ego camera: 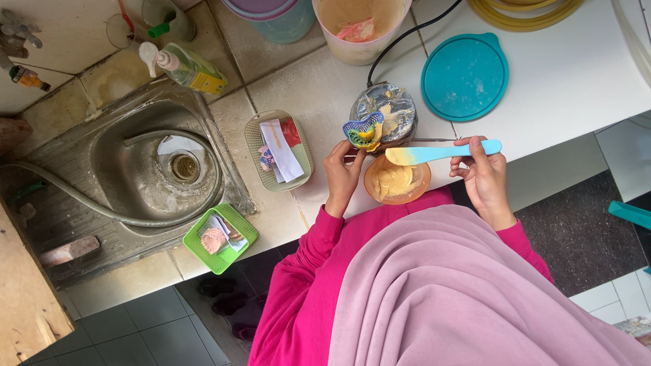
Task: The person mixes a yellow paste in a plastic bowl using a spatula, adding material and stirring it at a sink-side counter. They then hold a partial denture framework on a plaster model and spread the mixed paste onto the framework with the spatula, working it into the dental appliance.
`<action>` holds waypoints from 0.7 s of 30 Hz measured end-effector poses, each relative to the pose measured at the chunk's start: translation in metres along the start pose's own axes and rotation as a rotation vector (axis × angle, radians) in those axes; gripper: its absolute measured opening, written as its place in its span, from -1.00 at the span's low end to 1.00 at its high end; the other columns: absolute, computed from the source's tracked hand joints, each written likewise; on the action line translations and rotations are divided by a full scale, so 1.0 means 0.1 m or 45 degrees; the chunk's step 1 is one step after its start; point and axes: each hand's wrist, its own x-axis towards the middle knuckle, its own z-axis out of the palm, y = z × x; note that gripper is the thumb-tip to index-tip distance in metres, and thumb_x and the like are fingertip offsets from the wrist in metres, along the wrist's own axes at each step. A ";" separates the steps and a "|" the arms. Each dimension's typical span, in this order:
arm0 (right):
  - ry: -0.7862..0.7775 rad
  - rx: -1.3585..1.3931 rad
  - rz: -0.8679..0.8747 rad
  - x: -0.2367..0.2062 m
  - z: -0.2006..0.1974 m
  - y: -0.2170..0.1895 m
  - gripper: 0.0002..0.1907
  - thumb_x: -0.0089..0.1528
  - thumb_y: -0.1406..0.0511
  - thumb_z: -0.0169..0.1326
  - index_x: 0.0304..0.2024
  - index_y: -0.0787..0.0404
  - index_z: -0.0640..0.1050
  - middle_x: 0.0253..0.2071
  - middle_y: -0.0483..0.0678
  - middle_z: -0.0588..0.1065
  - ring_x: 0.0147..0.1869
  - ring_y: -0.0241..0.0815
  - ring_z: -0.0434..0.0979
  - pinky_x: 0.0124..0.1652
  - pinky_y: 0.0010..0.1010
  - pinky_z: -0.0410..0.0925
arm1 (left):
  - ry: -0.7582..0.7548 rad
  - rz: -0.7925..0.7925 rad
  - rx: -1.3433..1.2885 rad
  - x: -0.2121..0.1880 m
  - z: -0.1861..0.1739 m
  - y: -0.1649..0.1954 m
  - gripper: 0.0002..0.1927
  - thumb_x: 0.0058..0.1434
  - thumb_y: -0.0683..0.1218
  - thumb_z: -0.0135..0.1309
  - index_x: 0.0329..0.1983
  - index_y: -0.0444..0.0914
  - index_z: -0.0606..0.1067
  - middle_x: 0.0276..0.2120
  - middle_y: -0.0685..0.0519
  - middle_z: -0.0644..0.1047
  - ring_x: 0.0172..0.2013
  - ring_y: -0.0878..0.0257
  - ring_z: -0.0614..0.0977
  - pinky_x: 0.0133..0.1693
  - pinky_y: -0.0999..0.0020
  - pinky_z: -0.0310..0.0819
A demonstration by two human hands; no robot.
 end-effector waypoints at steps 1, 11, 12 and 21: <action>0.003 -0.028 -0.022 -0.01 0.03 -0.03 -0.60 0.47 0.07 0.04 -0.02 0.32 0.50 -0.29 -0.03 0.49 -0.23 -0.30 0.54 -0.26 -0.44 0.51 | 0.003 -0.004 -0.002 0.00 0.01 0.00 -0.87 0.21 -0.26 0.23 -0.21 -0.41 0.54 -0.33 -0.05 0.63 -0.33 0.18 0.75 -0.28 0.38 0.61; -0.033 -0.120 -0.153 -0.10 0.20 -0.18 -0.66 0.46 0.12 0.07 0.00 0.31 0.48 -0.16 0.00 0.53 -0.14 -0.25 0.60 -0.17 -0.34 0.57 | 0.000 -0.028 -0.017 -0.02 0.05 -0.01 -0.88 0.21 -0.26 0.23 -0.21 -0.41 0.55 -0.34 -0.05 0.63 -0.34 0.19 0.75 -0.29 0.38 0.59; -0.042 -0.095 -0.151 -0.10 0.19 -0.17 -0.67 0.46 0.13 0.07 0.00 0.30 0.47 -0.15 0.00 0.52 -0.14 -0.25 0.59 -0.17 -0.34 0.57 | 0.002 -0.025 -0.022 -0.03 0.06 -0.02 -0.88 0.22 -0.26 0.23 -0.21 -0.41 0.55 -0.34 -0.06 0.63 -0.34 0.19 0.75 -0.28 0.38 0.59; -0.155 0.191 -0.102 -0.01 -0.06 0.01 -0.67 0.46 0.14 0.10 0.05 0.28 0.49 -0.14 0.00 0.52 -0.06 -0.23 0.60 -0.13 -0.33 0.57 | -0.015 -0.090 -0.114 -0.01 0.10 -0.10 -0.85 0.23 -0.25 0.23 -0.16 -0.41 0.58 -0.31 -0.04 0.66 -0.31 0.23 0.75 -0.26 0.40 0.61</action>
